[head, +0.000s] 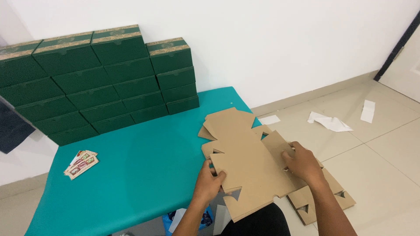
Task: The person assembles flat cardboard pieces into green boxes on a teal table. They fold the cardboard, insert small packets, close the boxes, and stack them with others.
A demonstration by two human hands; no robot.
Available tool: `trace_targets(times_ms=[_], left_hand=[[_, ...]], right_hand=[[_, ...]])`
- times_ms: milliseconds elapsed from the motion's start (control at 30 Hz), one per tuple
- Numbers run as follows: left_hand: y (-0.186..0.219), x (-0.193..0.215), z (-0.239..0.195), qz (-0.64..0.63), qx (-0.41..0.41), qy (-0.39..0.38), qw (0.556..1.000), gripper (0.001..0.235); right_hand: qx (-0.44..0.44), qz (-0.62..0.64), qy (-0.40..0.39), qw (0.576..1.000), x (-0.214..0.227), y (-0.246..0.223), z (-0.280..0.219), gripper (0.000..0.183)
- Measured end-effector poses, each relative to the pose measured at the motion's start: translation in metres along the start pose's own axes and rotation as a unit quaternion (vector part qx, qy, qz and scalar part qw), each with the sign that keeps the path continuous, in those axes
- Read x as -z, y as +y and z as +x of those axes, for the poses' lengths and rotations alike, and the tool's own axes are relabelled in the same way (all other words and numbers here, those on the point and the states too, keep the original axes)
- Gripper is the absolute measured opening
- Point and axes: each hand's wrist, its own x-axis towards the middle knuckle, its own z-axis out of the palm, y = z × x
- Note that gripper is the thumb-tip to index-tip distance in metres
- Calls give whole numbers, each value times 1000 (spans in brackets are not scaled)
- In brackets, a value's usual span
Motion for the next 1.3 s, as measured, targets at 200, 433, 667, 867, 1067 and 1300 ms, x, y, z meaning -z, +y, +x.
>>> trace_targets(times_ms=[200, 433, 667, 867, 1067, 1300], left_hand=[[25, 15, -18, 60, -1, 0, 998, 79], [-14, 29, 11, 304, -113, 78, 943, 83], [12, 68, 20, 379, -221, 58, 897, 55], [-35, 151, 65, 456, -317, 140, 820, 44], [-56, 168, 64, 474, -361, 187, 781, 35], [-53, 166, 56, 481, -356, 191, 778, 35]], right_hand=[[15, 3, 24, 1000, -7, 1, 1, 57], [101, -66, 78, 990, -38, 17, 23, 64], [342, -144, 12, 929, -94, -48, -32, 62], [377, -307, 7, 874, -126, -81, -62, 73], [387, -350, 30, 853, -158, -79, -57, 52], [383, -318, 28, 867, -160, -82, -56, 22]])
